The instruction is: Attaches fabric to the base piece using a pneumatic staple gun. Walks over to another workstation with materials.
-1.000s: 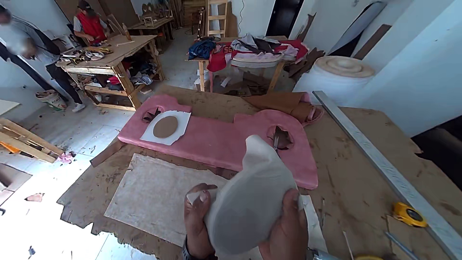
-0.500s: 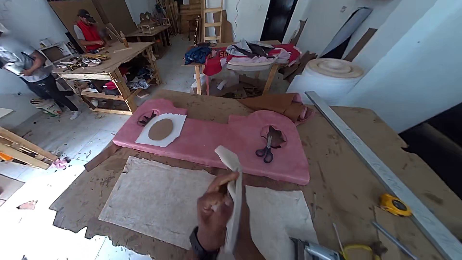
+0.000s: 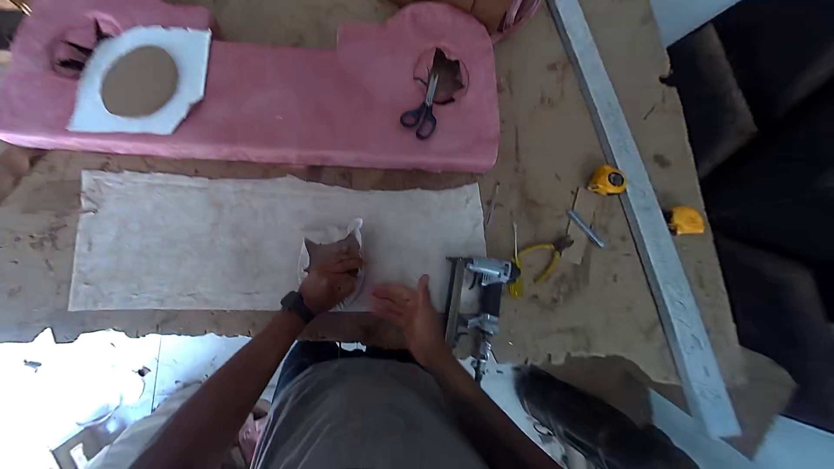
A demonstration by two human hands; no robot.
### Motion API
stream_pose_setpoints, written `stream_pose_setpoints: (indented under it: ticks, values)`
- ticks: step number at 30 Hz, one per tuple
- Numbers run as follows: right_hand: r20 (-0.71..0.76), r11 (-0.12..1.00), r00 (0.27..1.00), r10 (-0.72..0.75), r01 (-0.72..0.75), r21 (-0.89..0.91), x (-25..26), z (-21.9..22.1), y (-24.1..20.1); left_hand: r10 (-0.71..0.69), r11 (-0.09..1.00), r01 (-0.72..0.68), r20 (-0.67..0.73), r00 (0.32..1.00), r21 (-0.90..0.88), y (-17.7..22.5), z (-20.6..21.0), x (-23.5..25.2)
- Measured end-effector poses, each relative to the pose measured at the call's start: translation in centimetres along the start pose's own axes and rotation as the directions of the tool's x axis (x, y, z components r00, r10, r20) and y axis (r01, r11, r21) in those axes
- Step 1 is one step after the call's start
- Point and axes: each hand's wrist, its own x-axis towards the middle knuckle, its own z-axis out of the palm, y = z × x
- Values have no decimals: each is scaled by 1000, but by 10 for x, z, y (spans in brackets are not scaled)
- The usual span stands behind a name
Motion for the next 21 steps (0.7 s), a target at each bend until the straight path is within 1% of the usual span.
stream_pose_setpoints:
  ticks: [1,2,3,4,5,6,8,10,11,13,14,15,17,19,20,21]
  values:
    - [-118,986,989,-84,66,-151,-15,-24,-12,-6,1000,6,11,1000,13,-2,2,-1]
    - [-259,937,944,-205,112,-332,-27,-50,-25,-2,1000,2,10,1000,19,-3,2,-1]
    - [-402,856,854,-331,92,-509,-37,-78,-35,7,1000,-8,14,1000,23,-4,1,0]
    - [-508,762,750,-423,-9,-648,-44,-105,-41,20,1000,-20,18,1000,17,-5,0,2]
    - [-562,682,689,-458,-133,-719,-48,-129,-44,29,999,-29,16,999,13,-4,0,2]
    - [-582,619,678,-448,-234,-750,-48,-149,-42,34,999,-34,17,999,12,-4,-1,2]
    - [-600,523,725,-339,-385,-760,-42,-165,-34,29,1000,-29,24,999,-3,-2,-3,3]
    - [-595,492,755,-275,-421,-762,-32,-165,-30,22,1000,-21,29,999,-19,-1,-4,4]
    - [-584,505,768,-262,-407,-761,-27,-166,-32,22,999,-21,35,999,-24,-2,-5,4]
    - [-547,581,794,-264,-322,-748,-29,-158,-39,42,998,-38,82,996,-45,-3,-9,3]
    - [-504,617,818,-277,-250,-746,-31,-146,-47,62,997,-57,115,991,-53,-5,-13,3]
    - [-443,663,855,-270,-169,-729,-35,-130,-57,90,995,-81,154,984,-66,-8,-19,2]
    - [-277,758,926,-255,13,-653,-51,-92,-65,153,984,-130,207,966,-117,-11,-26,-6]
    - [-101,742,965,-243,118,-660,-54,-53,-65,191,976,-162,224,956,-143,-17,-30,-3]
    - [-21,699,977,-213,137,-701,-55,-36,-62,198,975,-167,228,953,-148,-18,-30,-3]
    - [39,628,984,-175,142,-765,-53,-20,-59,201,974,-169,232,952,-149,-18,-30,-3]
